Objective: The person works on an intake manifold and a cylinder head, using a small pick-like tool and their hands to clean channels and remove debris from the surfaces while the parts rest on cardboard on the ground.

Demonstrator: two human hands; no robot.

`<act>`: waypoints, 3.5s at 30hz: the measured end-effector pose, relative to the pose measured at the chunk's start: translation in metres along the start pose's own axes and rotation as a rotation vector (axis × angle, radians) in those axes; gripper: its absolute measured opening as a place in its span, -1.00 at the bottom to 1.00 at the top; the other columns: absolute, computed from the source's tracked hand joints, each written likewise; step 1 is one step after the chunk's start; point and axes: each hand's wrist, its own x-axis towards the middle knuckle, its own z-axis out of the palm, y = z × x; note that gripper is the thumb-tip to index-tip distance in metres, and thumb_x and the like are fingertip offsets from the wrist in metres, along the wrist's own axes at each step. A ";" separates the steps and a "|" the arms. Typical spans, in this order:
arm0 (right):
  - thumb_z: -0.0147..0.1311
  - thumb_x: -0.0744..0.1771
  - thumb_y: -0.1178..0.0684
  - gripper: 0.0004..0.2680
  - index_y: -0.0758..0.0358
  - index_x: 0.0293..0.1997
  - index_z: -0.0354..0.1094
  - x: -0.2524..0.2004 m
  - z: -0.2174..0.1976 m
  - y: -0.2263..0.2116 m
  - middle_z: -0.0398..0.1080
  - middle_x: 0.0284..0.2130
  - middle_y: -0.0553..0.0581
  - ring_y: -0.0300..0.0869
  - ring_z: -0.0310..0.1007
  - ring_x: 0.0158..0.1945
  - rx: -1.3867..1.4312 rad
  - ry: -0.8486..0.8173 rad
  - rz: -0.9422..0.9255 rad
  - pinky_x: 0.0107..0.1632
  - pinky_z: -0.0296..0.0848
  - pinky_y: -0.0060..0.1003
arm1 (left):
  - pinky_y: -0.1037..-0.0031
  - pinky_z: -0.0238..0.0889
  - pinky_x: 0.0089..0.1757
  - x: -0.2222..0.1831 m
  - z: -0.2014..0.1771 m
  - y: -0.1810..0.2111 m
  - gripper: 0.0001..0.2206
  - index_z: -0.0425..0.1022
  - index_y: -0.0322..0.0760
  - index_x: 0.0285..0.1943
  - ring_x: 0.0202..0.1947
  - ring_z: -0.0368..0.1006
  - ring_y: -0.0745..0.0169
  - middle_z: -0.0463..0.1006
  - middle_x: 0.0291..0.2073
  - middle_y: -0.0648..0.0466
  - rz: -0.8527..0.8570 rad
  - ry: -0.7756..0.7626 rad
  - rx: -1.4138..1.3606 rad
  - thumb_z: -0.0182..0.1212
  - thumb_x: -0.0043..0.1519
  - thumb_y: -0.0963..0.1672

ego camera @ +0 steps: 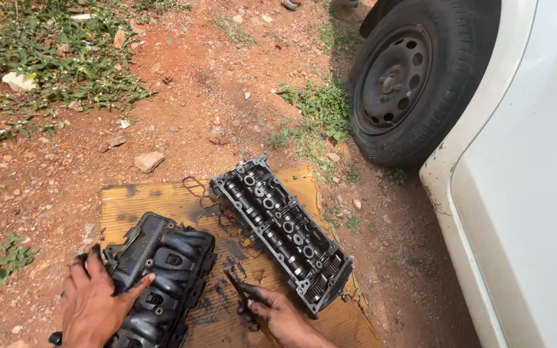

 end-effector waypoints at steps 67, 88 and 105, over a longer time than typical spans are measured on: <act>-0.16 0.44 0.05 -0.85 0.29 -0.06 0.30 -0.079 0.007 -0.356 0.29 -0.48 0.00 -0.31 0.28 -0.45 -0.203 0.333 -0.625 -0.38 0.33 -0.35 | 0.06 0.41 0.14 0.032 0.142 -0.101 0.23 -0.03 -0.28 0.59 0.22 0.39 -0.36 0.27 0.26 -0.42 -0.214 0.359 -0.491 0.53 -0.24 0.24; 0.04 0.23 0.18 -0.55 -0.02 0.29 0.35 0.053 0.130 -0.187 0.53 -0.44 0.28 0.06 0.57 -0.40 -1.938 -0.110 -0.465 -0.26 0.55 -0.05 | 0.13 0.45 -0.02 -0.022 -0.081 0.008 0.14 -0.03 -0.16 0.51 0.10 0.49 -0.14 0.46 0.12 -0.17 -0.322 -0.394 -0.112 0.65 -0.19 0.17; -0.01 0.28 0.11 -0.81 0.02 -0.16 0.57 0.074 0.098 -0.158 0.56 -0.41 0.19 0.08 0.60 -0.32 -2.070 -0.138 -0.644 -0.28 0.53 -0.01 | 0.22 0.27 -0.45 -0.008 -0.031 0.113 -0.82 0.43 -0.06 -0.04 -0.30 0.51 -0.14 0.45 -0.22 -0.10 -0.077 0.026 0.466 0.22 0.23 -0.06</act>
